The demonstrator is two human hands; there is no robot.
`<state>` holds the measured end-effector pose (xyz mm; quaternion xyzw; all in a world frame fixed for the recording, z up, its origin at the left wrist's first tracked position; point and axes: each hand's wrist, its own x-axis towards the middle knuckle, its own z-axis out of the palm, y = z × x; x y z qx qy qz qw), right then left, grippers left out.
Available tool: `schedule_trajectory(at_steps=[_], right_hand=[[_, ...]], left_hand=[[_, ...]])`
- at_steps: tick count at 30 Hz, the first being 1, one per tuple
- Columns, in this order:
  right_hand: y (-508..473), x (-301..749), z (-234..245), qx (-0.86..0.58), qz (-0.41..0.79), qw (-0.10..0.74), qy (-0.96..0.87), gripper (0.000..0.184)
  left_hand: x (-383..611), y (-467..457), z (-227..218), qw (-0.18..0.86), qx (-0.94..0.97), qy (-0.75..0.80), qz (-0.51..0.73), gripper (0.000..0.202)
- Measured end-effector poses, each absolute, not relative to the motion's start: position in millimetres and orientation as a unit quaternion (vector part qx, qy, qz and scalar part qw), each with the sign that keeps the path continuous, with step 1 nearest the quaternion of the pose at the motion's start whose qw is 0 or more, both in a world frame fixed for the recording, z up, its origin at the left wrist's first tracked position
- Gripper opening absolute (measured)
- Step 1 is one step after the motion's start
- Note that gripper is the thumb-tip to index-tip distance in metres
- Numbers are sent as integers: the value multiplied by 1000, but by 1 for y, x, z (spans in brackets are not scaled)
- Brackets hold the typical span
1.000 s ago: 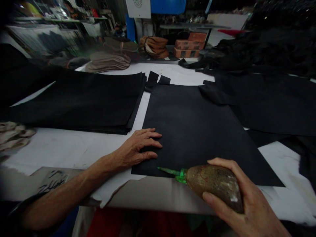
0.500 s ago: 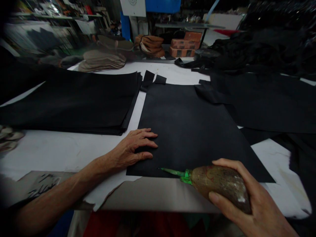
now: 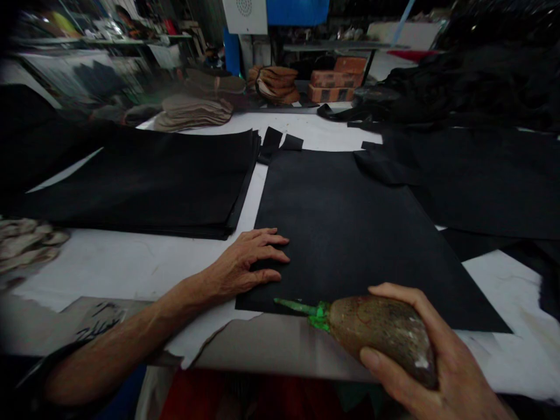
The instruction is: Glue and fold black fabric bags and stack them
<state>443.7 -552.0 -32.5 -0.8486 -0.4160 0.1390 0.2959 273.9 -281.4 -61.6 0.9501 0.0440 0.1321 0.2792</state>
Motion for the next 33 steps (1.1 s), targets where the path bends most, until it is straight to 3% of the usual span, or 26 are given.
schedule_trajectory(at_steps=[10, 19, 33], right_hand=[[-523, 431, -24, -812, 114, 305, -484, 42], [-552, 449, -28, -858, 137, 296, -397, 50], [-551, 436, -20, -872, 176, 379, -254, 55]], left_hand=[[274, -280, -61, 284, 949, 46, 129, 26], [274, -280, -60, 286, 948, 41, 130, 26], [273, -281, -60, 280, 950, 42, 133, 26]])
